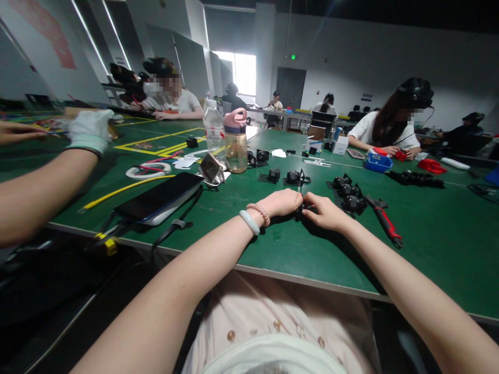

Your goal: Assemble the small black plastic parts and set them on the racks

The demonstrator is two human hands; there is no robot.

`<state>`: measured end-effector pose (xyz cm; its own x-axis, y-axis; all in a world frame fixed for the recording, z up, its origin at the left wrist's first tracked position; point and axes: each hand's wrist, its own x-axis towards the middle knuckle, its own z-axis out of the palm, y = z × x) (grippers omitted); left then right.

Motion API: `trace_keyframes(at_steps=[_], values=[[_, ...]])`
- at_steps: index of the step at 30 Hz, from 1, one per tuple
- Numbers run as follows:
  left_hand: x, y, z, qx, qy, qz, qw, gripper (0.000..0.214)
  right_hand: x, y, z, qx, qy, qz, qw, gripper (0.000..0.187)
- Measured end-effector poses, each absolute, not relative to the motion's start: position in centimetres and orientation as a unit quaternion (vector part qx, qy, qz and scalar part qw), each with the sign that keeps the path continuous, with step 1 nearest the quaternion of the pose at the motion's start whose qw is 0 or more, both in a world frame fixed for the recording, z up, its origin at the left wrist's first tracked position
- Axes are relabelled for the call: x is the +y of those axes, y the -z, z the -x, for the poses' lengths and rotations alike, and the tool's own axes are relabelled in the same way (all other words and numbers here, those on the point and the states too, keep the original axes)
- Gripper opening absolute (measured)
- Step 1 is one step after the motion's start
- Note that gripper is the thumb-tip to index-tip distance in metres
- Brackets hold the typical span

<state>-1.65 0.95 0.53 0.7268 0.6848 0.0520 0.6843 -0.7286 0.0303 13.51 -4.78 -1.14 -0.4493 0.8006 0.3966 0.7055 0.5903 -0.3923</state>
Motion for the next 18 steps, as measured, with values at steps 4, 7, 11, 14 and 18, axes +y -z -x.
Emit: trace_keyframes(at_steps=[4, 7, 11, 14, 18], values=[[0.94, -0.54, 1.65, 0.333, -0.029, -0.942, -0.022, 0.033, -4.85, 1.04, -13.48, -0.845, -0.094, 0.447, 0.279, 0.013], [0.84, -0.61, 1.65, 0.332, -0.021, -0.943, -0.03, 0.031, -4.89, 0.97, -13.44, -0.843, -0.102, 0.446, 0.281, 0.013], [0.78, -0.63, 1.7, 0.332, -0.011, -0.942, -0.046, 0.03, -4.91, 0.97, -13.37, -0.844, -0.102, 0.447, 0.277, 0.013], [0.86, -0.64, 1.7, 0.326, -0.002, -0.944, -0.056, 0.03, -4.87, 1.08, -13.38, -0.844, -0.096, 0.452, 0.272, 0.014], [0.99, -0.83, 1.67, 0.317, 0.002, -0.948, -0.033, 0.035, -4.68, 1.26, -13.56, -0.842, -0.099, 0.459, 0.268, 0.016]])
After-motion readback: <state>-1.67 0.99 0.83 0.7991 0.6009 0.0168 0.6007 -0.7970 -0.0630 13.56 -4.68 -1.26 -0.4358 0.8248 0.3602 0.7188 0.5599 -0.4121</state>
